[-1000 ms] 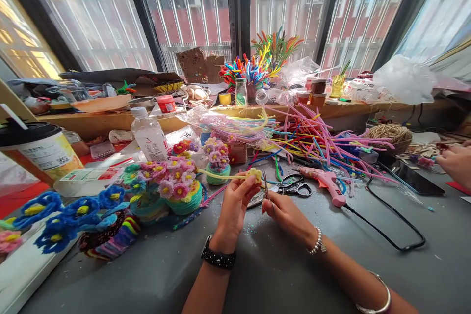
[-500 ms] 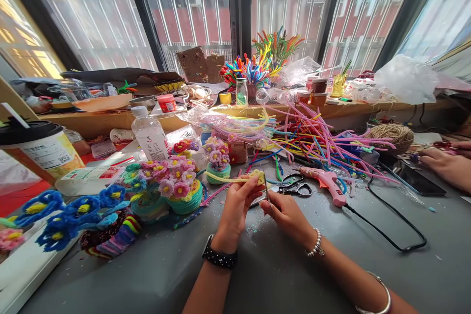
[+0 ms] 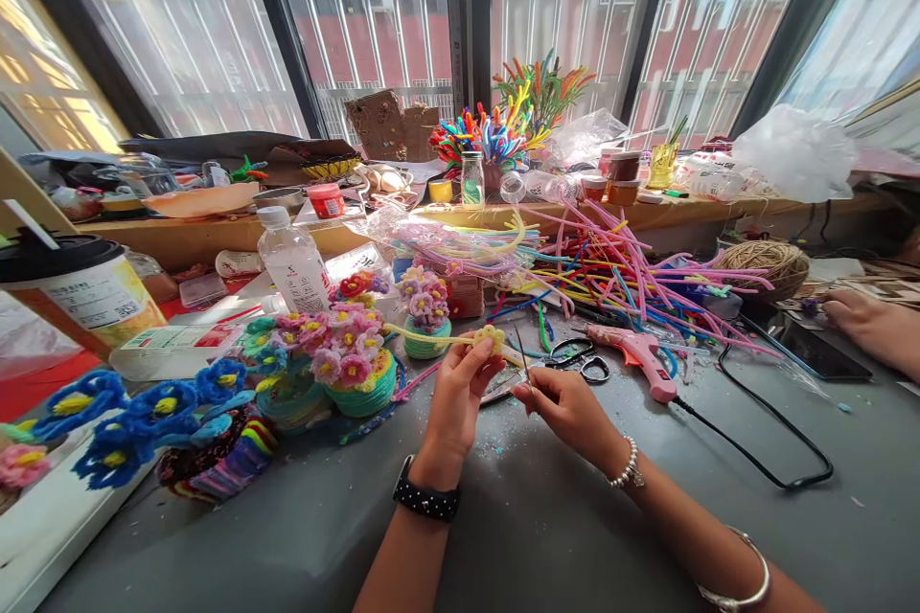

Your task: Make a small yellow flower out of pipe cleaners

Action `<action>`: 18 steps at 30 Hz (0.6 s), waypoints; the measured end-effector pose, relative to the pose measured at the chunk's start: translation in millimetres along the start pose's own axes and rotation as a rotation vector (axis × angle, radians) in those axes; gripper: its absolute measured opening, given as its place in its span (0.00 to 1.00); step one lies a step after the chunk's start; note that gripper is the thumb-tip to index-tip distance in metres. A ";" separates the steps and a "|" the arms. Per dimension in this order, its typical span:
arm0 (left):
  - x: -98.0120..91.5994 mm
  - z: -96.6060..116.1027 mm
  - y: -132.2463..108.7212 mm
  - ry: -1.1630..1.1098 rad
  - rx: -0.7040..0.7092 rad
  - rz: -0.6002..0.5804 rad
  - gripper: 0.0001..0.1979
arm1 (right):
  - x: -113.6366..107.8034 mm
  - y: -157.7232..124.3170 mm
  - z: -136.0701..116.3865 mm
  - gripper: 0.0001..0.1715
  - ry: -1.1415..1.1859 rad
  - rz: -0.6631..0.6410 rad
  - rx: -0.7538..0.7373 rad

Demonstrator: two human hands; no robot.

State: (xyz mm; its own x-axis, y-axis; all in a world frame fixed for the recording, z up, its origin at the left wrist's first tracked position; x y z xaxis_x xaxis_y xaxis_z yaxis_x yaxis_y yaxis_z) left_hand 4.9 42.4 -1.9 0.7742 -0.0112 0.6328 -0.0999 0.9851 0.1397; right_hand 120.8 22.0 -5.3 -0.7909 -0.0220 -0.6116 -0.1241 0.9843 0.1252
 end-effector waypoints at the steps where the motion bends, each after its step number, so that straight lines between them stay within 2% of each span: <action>1: 0.1 -0.3 0.1 0.000 0.000 -0.010 0.05 | -0.2 -0.5 -1.6 0.28 -0.007 -0.024 -0.008; 6: 0.0 -2.9 0.8 -0.014 -0.016 -0.036 0.04 | 1.8 -2.9 -6.6 0.28 -0.041 -0.108 -0.041; 18: 0.5 -4.3 0.4 0.012 -0.020 -0.066 0.05 | 1.0 -1.7 -5.8 0.25 -0.026 -0.071 -0.029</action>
State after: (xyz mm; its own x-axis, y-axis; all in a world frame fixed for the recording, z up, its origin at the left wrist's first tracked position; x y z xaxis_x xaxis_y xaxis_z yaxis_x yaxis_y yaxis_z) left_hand 8.0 43.6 -4.8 0.7863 -0.0738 0.6134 -0.0365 0.9856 0.1654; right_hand 116.8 19.3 -1.6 -0.7637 -0.0870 -0.6397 -0.1973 0.9749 0.1029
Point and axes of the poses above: each hand's wrist, its own y-axis towards the middle knuckle, its own x-axis out of the palm, z = x × y, the point moved 5 cm from there along y, towards the middle knuckle, and after that the axes turned 13 degrees about x, right-handed, at the moved point
